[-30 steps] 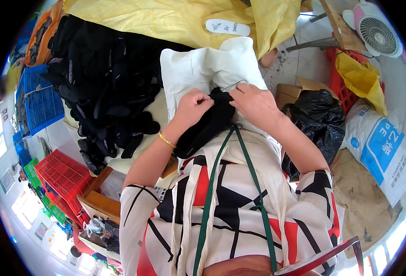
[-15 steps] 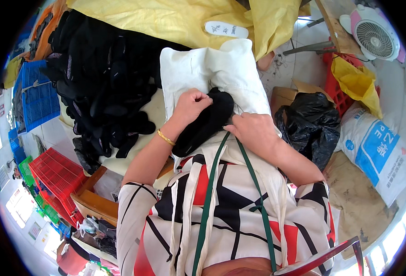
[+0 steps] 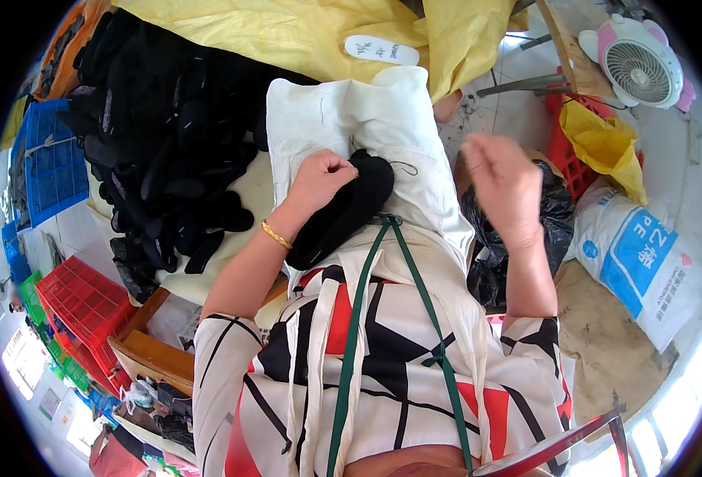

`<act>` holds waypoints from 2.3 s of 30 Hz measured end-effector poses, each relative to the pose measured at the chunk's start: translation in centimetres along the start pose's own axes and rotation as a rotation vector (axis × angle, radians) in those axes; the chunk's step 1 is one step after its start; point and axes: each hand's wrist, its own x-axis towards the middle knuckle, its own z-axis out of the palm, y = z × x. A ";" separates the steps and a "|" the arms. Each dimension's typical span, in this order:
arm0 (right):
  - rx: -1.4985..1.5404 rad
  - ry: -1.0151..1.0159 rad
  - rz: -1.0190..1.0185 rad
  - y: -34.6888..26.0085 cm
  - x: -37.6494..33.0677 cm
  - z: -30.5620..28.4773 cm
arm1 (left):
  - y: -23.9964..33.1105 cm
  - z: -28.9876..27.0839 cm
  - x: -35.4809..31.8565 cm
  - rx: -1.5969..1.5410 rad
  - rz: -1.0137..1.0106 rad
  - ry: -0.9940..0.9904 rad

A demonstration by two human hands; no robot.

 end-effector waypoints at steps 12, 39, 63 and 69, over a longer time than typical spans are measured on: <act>0.036 -0.997 -0.011 -0.1 -5.3 9.9 | -0.5 0.1 0.2 -0.072 -0.057 -0.012; 0.067 -0.552 0.137 -1.1 -3.9 11.5 | 0.0 0.3 0.5 -0.060 -0.028 -0.008; -0.078 -0.466 -0.268 0.6 -2.6 7.8 | 0.9 1.1 -0.2 0.152 0.006 0.029; -0.157 -0.559 -0.352 2.7 -2.3 9.2 | -0.2 -0.1 0.6 0.251 0.270 -0.003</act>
